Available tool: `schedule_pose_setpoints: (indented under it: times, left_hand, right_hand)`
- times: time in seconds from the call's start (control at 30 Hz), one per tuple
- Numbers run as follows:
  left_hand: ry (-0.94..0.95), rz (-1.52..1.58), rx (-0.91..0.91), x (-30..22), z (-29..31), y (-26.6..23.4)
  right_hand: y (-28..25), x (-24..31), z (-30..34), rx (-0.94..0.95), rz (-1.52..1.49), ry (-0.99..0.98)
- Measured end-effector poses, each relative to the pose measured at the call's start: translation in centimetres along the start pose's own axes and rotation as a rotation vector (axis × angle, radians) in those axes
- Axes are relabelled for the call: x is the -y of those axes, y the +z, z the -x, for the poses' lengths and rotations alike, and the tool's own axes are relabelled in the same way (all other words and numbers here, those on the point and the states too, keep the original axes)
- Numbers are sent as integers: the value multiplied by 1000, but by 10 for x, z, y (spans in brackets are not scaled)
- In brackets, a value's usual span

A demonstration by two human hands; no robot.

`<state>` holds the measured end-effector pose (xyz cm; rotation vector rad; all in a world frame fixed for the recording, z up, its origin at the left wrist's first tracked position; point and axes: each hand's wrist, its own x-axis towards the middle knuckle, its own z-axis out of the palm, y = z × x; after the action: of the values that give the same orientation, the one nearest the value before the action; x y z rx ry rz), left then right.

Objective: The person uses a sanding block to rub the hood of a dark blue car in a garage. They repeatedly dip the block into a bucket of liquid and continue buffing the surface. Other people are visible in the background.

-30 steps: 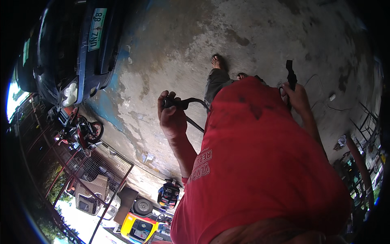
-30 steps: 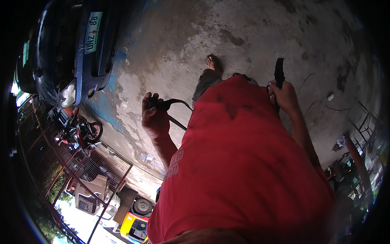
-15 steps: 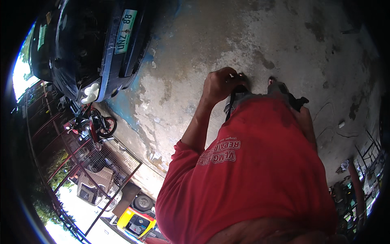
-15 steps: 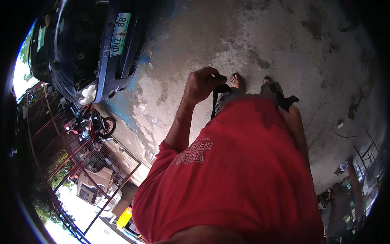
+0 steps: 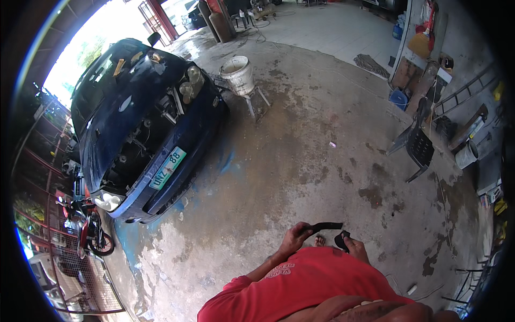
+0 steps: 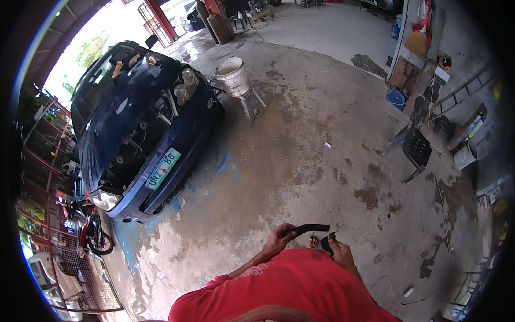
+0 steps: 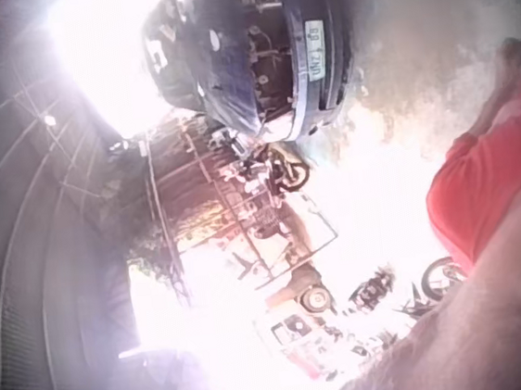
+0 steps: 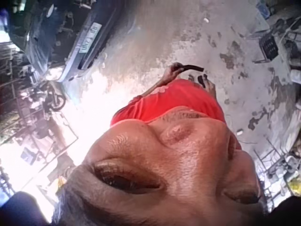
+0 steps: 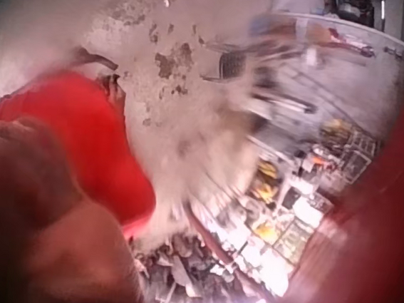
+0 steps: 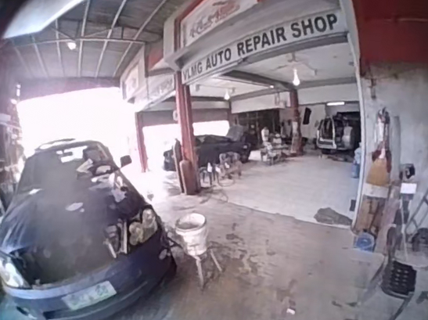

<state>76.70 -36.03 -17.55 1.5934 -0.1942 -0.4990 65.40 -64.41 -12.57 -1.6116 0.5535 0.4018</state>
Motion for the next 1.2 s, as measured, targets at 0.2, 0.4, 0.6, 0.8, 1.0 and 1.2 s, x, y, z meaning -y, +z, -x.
schedule_pose_setpoints:
  times: [0.2, 0.4, 0.6, 0.8, 1.0, 1.2]
  left_hand:
    - [262, -260, -173, -26, -57, 26]
    - [129, -275, -196, -52, -102, 10]
    - [83, -252, 246, -59, -168, -21]
    - [96, -112, 521, -78, -236, -84]
    - [-49, -75, 580, -89, -291, -126]
    - [71, -249, 508, -84, -358, -143]
  right_hand:
    - [-45, 29, -45, 32, 20, -79]
    - [-71, 40, -92, 67, -198, 48]
    - [-22, 64, -157, 95, -325, 18]
    - [25, 114, -234, 373, -532, 197]
    - [54, 158, -302, 553, -579, 282]
    - [49, 183, -388, 658, -764, 394]
